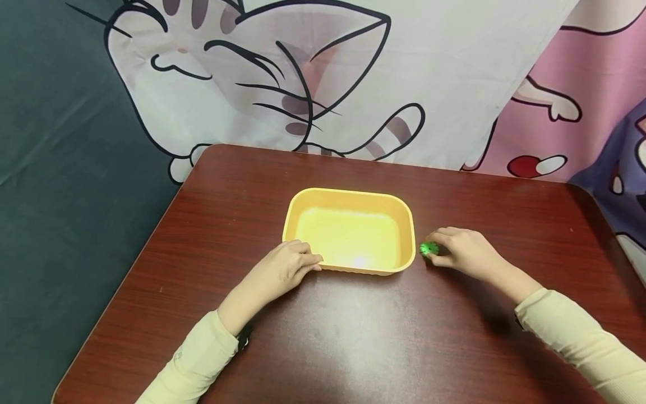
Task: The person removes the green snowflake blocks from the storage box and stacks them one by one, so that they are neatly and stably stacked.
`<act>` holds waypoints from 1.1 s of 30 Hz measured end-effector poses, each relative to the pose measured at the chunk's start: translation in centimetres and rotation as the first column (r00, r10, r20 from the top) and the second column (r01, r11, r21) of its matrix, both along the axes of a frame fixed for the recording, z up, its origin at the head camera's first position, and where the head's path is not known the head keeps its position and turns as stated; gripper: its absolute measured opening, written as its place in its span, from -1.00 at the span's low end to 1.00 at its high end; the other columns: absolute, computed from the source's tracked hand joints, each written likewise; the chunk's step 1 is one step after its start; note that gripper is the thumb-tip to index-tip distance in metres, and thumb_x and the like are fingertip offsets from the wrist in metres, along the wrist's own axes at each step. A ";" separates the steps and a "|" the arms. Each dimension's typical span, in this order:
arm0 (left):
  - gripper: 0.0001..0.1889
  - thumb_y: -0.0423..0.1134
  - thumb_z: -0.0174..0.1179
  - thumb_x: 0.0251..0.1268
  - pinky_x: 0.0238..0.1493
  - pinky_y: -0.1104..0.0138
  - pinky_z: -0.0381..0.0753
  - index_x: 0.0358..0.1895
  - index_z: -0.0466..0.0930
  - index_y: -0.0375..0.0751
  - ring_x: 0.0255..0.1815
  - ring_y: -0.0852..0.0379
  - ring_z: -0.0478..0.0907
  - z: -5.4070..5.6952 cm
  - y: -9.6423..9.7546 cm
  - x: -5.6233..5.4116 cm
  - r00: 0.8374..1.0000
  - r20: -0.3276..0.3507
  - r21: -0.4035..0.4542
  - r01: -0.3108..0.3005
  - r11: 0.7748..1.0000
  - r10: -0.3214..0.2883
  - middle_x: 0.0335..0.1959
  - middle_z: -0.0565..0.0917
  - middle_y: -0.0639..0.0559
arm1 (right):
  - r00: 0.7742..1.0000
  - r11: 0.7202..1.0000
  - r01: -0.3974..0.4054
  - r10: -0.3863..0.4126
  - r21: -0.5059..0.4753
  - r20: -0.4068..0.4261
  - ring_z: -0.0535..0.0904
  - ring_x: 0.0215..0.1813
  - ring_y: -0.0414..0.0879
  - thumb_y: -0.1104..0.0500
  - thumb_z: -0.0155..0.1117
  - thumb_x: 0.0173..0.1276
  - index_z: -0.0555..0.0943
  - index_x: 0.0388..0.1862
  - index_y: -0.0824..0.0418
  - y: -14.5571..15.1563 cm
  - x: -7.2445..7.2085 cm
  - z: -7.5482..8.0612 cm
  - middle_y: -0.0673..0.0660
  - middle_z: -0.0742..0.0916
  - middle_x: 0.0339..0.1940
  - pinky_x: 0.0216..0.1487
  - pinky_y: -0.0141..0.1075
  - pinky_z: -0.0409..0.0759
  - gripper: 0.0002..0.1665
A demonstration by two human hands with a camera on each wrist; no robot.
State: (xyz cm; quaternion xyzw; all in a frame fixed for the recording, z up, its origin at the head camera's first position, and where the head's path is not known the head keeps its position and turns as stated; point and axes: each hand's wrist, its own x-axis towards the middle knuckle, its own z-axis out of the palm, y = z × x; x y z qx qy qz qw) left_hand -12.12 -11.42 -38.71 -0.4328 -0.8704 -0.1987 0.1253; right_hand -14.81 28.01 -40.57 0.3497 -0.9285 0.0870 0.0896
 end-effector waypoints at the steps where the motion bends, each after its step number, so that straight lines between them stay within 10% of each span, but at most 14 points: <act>1: -0.93 -0.25 0.31 0.14 -0.44 0.42 0.45 -0.33 0.71 -0.12 -0.53 0.20 0.40 0.0 0.0 0.0 1.000 -0.001 0.000 0.000 1.000 0.000 -0.57 0.49 0.12 | 1.000 1.000 0.001 -0.001 0.000 0.000 0.53 -0.40 -0.23 0.10 0.49 -0.07 0.64 -0.32 0.09 0.0 0.0 0.0 -0.09 0.65 -0.41 -0.44 -0.23 0.53 -0.70; 33: -0.93 -0.25 0.30 0.14 -0.42 0.42 0.44 -0.32 0.71 -0.12 -0.52 0.21 0.40 -0.1 0.0 -0.1 1.000 0.000 0.009 0.004 1.000 -0.004 -0.56 0.50 0.12 | 0.999 0.999 0.026 -0.025 -0.025 0.029 0.47 -0.43 -0.26 0.05 0.49 -0.06 0.64 -0.32 0.03 -0.1 -0.2 -0.3 -0.15 0.61 -0.44 -0.46 -0.27 0.49 -0.71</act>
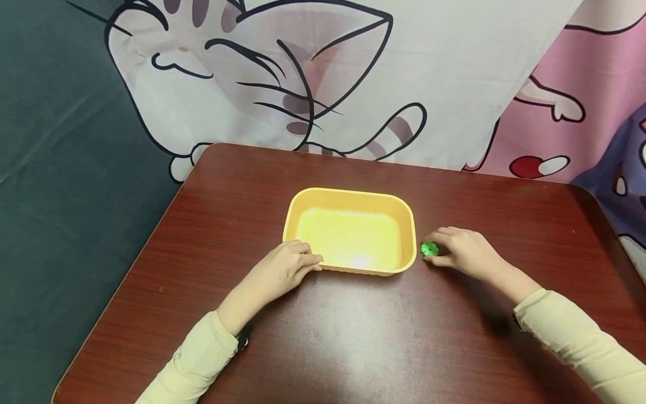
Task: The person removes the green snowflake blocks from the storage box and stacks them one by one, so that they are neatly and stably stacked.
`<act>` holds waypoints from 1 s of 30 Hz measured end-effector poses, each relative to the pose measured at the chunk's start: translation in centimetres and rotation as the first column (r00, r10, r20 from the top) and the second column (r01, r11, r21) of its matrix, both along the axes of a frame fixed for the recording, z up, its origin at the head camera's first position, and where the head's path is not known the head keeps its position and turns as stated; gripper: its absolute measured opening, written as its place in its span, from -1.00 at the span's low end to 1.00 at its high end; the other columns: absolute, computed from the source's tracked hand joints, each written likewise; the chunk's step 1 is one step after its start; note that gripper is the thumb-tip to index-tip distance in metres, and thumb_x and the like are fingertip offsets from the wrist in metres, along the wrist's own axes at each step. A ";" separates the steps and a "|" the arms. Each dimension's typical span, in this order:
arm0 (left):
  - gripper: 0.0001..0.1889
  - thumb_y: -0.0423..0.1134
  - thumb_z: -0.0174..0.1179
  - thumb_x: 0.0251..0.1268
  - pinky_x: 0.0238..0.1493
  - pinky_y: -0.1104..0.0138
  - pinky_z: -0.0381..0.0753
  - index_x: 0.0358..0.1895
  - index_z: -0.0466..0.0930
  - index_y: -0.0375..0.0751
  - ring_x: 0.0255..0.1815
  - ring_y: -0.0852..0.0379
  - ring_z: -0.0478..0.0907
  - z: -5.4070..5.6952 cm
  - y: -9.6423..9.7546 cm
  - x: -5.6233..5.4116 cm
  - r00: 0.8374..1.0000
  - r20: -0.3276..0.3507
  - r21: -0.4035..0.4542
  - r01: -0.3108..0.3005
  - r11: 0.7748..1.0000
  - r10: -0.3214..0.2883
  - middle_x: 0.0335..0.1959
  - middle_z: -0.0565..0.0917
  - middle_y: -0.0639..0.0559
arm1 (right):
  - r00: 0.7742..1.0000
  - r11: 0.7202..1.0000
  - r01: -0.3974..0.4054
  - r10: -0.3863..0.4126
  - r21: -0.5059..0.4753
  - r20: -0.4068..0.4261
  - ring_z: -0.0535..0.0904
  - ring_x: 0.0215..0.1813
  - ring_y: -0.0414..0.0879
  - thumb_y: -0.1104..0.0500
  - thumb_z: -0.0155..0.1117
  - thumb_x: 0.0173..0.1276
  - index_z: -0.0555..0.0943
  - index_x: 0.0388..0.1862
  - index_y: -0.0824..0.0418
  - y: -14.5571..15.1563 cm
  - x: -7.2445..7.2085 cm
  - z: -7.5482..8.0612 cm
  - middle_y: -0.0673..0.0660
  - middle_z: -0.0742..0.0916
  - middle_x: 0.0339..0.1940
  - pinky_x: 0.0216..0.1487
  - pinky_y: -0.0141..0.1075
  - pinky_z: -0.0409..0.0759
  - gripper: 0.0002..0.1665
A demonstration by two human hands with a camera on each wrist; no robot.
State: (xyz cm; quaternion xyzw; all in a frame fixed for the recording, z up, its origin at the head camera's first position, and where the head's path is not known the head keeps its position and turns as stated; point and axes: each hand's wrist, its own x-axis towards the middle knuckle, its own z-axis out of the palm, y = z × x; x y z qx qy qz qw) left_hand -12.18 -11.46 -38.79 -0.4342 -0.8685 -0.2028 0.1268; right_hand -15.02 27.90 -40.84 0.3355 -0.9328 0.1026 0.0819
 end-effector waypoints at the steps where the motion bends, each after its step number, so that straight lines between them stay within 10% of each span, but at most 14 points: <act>1: -0.93 -0.25 0.30 0.14 -0.42 0.42 0.44 -0.32 0.71 -0.12 -0.52 0.21 0.40 0.0 0.0 0.0 1.000 0.001 0.000 0.001 1.000 -0.001 -0.56 0.50 0.12 | 1.000 1.000 -0.002 0.002 -0.001 0.000 0.47 -0.43 -0.26 0.06 0.49 -0.06 0.64 -0.32 0.03 0.0 0.0 0.0 -0.15 0.61 -0.44 -0.46 -0.27 0.49 -0.71; 18: -0.91 -0.22 0.27 0.19 -0.40 0.42 0.43 -0.29 0.70 -0.13 -0.50 0.20 0.38 -0.2 0.0 -0.4 1.000 -0.010 -0.031 0.018 0.999 -0.018 -0.53 0.51 0.12 | 0.995 0.997 0.079 -0.079 0.016 0.054 0.61 -0.20 -0.11 -0.04 0.46 0.02 0.63 -0.10 0.06 0.6 0.8 0.2 -0.04 0.69 -0.23 -0.29 -0.10 0.56 -0.55; 30: -0.76 -0.07 0.16 0.29 0.16 0.19 0.34 -0.06 0.60 -0.04 -0.05 0.10 0.52 0.2 -0.7 -0.5 0.996 0.075 -0.196 -0.034 0.980 0.050 -0.19 0.60 0.09 | 0.969 0.961 0.243 -0.234 -0.135 0.077 0.39 0.21 0.15 -0.05 0.45 0.05 0.42 0.27 0.11 0.0 1.0 0.6 0.18 0.52 0.19 0.07 0.12 0.28 -0.20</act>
